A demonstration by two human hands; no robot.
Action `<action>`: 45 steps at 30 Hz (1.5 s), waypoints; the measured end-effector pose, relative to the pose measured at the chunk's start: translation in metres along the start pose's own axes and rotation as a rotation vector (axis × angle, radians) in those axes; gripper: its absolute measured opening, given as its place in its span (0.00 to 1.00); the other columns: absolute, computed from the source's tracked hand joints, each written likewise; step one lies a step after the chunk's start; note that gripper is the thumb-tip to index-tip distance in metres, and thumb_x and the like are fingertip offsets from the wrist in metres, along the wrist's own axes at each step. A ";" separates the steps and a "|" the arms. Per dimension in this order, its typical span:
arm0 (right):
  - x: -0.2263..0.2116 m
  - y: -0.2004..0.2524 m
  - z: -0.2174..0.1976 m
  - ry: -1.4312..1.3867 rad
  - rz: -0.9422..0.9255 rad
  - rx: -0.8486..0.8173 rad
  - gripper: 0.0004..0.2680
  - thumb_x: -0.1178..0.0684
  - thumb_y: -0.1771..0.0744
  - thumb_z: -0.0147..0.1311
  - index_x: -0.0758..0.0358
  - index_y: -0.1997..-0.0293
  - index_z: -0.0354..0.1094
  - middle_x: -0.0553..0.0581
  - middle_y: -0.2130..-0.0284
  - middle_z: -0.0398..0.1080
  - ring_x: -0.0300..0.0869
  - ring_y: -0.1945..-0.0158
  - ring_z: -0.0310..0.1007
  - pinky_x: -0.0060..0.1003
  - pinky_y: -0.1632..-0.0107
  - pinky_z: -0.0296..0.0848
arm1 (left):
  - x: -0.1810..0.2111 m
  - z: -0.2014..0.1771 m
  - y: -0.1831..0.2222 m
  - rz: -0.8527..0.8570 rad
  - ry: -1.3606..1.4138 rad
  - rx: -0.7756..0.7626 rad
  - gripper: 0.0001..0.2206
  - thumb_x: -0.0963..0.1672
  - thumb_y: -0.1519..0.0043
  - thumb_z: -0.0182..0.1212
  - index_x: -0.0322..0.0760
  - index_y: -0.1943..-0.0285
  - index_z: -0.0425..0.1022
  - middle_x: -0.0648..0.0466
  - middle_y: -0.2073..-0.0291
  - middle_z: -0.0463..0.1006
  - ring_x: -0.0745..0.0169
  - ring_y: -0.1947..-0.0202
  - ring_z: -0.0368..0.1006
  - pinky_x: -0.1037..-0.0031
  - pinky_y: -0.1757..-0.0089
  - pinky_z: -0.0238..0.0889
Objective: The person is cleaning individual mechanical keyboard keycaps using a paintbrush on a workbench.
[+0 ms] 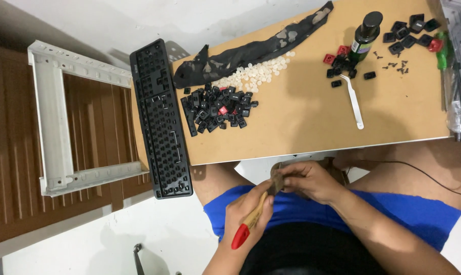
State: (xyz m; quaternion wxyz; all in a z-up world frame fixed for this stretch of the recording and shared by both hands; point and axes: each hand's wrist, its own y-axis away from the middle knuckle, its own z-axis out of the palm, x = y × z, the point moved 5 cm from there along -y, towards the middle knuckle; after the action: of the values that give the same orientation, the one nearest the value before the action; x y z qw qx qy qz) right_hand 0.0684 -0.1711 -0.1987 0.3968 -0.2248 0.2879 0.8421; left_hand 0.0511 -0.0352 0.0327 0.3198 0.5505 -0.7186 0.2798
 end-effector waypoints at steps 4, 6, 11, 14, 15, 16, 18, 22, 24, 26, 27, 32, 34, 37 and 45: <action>-0.021 0.002 0.013 0.007 -0.111 -0.122 0.12 0.64 0.36 0.60 0.72 0.47 0.75 0.71 0.55 0.80 0.55 0.53 0.82 0.46 0.47 0.81 | -0.011 0.012 0.010 -0.052 -0.018 -0.123 0.07 0.44 0.32 0.56 0.41 0.51 0.77 0.58 0.78 0.75 0.65 0.82 0.70 0.74 0.74 0.62; -0.009 0.001 0.000 -0.011 -0.015 -0.025 0.13 0.64 0.36 0.61 0.71 0.47 0.76 0.68 0.53 0.79 0.51 0.54 0.82 0.42 0.54 0.84 | -0.008 0.002 0.012 0.006 -0.068 0.095 0.12 0.45 0.31 0.54 0.38 0.43 0.76 0.52 0.54 0.85 0.63 0.67 0.83 0.78 0.63 0.75; -0.030 0.006 0.030 -0.105 -0.104 -0.098 0.09 0.63 0.35 0.60 0.67 0.49 0.73 0.68 0.53 0.78 0.54 0.51 0.80 0.47 0.51 0.82 | -0.016 0.020 0.020 -0.174 0.095 0.073 0.11 0.46 0.32 0.54 0.37 0.48 0.76 0.53 0.69 0.84 0.64 0.73 0.82 0.76 0.68 0.75; -0.030 0.007 0.033 -0.126 -0.147 -0.110 0.08 0.62 0.34 0.60 0.66 0.51 0.71 0.67 0.55 0.77 0.52 0.51 0.79 0.42 0.51 0.80 | -0.017 0.014 0.020 -0.259 0.133 0.184 0.11 0.47 0.32 0.53 0.37 0.50 0.77 0.55 0.75 0.84 0.68 0.74 0.82 0.79 0.68 0.75; -0.021 0.006 0.027 -0.150 -0.103 -0.063 0.08 0.63 0.34 0.60 0.66 0.52 0.71 0.68 0.54 0.77 0.48 0.51 0.78 0.34 0.53 0.79 | -0.017 0.008 0.021 -0.276 0.027 0.299 0.11 0.47 0.33 0.53 0.39 0.49 0.77 0.56 0.73 0.85 0.69 0.73 0.84 0.80 0.68 0.76; -0.027 0.007 0.029 -0.152 -0.102 -0.062 0.08 0.63 0.34 0.60 0.66 0.52 0.71 0.68 0.54 0.77 0.48 0.51 0.78 0.34 0.53 0.79 | -0.020 0.010 0.023 -0.277 0.027 0.297 0.11 0.47 0.33 0.53 0.39 0.49 0.77 0.56 0.73 0.85 0.69 0.73 0.84 0.80 0.68 0.76; -0.043 0.008 0.039 -0.052 -0.223 -0.142 0.08 0.59 0.33 0.60 0.66 0.50 0.70 0.68 0.55 0.77 0.55 0.49 0.79 0.48 0.47 0.80 | -0.033 0.029 0.028 -0.382 0.072 0.023 0.12 0.49 0.33 0.53 0.43 0.48 0.77 0.56 0.72 0.86 0.67 0.73 0.86 0.78 0.67 0.76; 0.006 0.000 0.004 -0.090 -0.073 -0.002 0.12 0.66 0.37 0.62 0.70 0.49 0.72 0.61 0.54 0.78 0.41 0.55 0.78 0.35 0.54 0.79 | -0.029 0.012 0.018 -0.369 0.325 0.295 0.10 0.44 0.33 0.56 0.32 0.50 0.78 0.51 0.79 0.80 0.69 0.79 0.77 0.81 0.72 0.74; 0.002 0.001 0.006 -0.023 -0.066 0.053 0.11 0.69 0.37 0.62 0.72 0.52 0.75 0.66 0.59 0.80 0.47 0.57 0.81 0.38 0.53 0.81 | -0.032 0.016 0.011 -0.336 0.076 0.128 0.11 0.47 0.34 0.56 0.43 0.47 0.78 0.54 0.71 0.86 0.67 0.73 0.86 0.81 0.65 0.76; -0.005 0.000 0.003 0.073 -0.091 0.038 0.10 0.67 0.38 0.63 0.70 0.53 0.77 0.65 0.56 0.81 0.47 0.54 0.81 0.39 0.49 0.80 | -0.032 0.018 0.014 -0.350 0.116 0.061 0.11 0.48 0.33 0.55 0.42 0.50 0.78 0.54 0.75 0.84 0.67 0.75 0.84 0.79 0.67 0.75; -0.008 -0.001 0.002 0.167 -0.114 0.026 0.10 0.65 0.38 0.64 0.68 0.53 0.79 0.65 0.53 0.82 0.47 0.51 0.82 0.40 0.44 0.78 | -0.033 0.021 0.016 -0.366 0.155 -0.009 0.12 0.49 0.33 0.54 0.42 0.52 0.79 0.54 0.79 0.83 0.66 0.77 0.83 0.77 0.69 0.75; -0.013 0.002 0.004 0.225 -0.027 0.068 0.12 0.65 0.38 0.63 0.70 0.50 0.79 0.65 0.55 0.82 0.46 0.53 0.82 0.37 0.48 0.80 | -0.035 0.019 0.015 -0.294 0.064 0.067 0.10 0.47 0.34 0.55 0.44 0.50 0.78 0.55 0.69 0.85 0.63 0.71 0.84 0.76 0.66 0.73; -0.018 0.003 0.009 0.253 0.011 0.050 0.12 0.65 0.37 0.61 0.69 0.49 0.79 0.66 0.53 0.83 0.46 0.50 0.82 0.36 0.46 0.79 | -0.032 0.020 0.016 -0.263 0.001 -0.032 0.08 0.47 0.34 0.54 0.46 0.53 0.78 0.55 0.69 0.85 0.58 0.72 0.82 0.71 0.67 0.70; -0.013 0.003 0.009 0.182 -0.024 0.019 0.13 0.66 0.37 0.61 0.73 0.47 0.77 0.67 0.51 0.81 0.48 0.49 0.81 0.40 0.45 0.80 | -0.029 0.007 0.016 -0.249 0.120 0.127 0.14 0.49 0.33 0.54 0.44 0.45 0.78 0.56 0.72 0.86 0.68 0.70 0.86 0.81 0.64 0.76; -0.018 0.006 0.016 0.082 -0.109 0.027 0.05 0.63 0.35 0.62 0.67 0.57 0.74 0.57 0.58 0.74 0.42 0.57 0.74 0.34 0.57 0.73 | -0.035 0.001 0.022 -0.183 0.218 0.081 0.12 0.47 0.32 0.54 0.39 0.47 0.78 0.56 0.71 0.85 0.69 0.72 0.83 0.81 0.66 0.74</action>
State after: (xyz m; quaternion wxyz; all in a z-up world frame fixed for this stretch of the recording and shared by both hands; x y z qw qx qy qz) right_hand 0.0721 -0.1732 -0.1744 0.4330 -0.2694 0.3026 0.8052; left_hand 0.0364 -0.0090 0.0039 0.3976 0.5923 -0.6145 0.3367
